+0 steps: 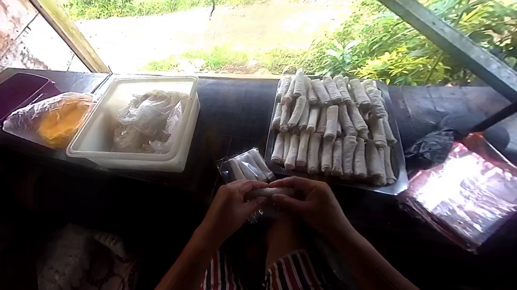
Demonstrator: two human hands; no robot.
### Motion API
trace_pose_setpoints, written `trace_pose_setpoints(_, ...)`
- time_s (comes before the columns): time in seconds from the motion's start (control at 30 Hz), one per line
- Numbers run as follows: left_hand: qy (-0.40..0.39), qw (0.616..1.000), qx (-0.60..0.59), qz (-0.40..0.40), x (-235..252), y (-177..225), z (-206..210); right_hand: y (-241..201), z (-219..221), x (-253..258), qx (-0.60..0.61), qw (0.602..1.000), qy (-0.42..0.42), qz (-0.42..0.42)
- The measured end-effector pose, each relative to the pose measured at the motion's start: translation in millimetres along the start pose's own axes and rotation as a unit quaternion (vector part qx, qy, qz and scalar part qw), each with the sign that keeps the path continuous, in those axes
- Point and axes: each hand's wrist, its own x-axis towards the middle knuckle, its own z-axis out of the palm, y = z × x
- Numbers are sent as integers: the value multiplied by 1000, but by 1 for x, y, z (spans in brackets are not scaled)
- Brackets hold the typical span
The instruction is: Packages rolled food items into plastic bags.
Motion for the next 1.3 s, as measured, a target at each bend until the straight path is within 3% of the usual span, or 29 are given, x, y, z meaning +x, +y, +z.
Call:
trace_pose_setpoints(0.43,26,999,39,-3,-3,-15,12,23,16,-2,30,999,28,4)
trace_pose_setpoints(0.67,29,999,28,32,-24,-23,18,28,-9,-25,-20,995,-80,-52)
trace_pose_setpoints(0.77,88,987,115,66,-44,-38,35,36,-20,-54,13,999,-26,-44)
trace_pose_setpoints(0.87,171,964,204,22,-54,-52,55,44,-27,-78,68,996,52,36)
trace_pose_setpoints(0.97,191,951,242,4,-50,-63,67,51,-16,-86,88,987,109,85)
trace_pose_setpoints(1.13,236,937,246,78,-41,-71,79,52,16,-69,90,982,144,89)
trace_pose_setpoints(1.3,246,939,222,93,-41,-69,80,58,50,-43,86,986,133,54)
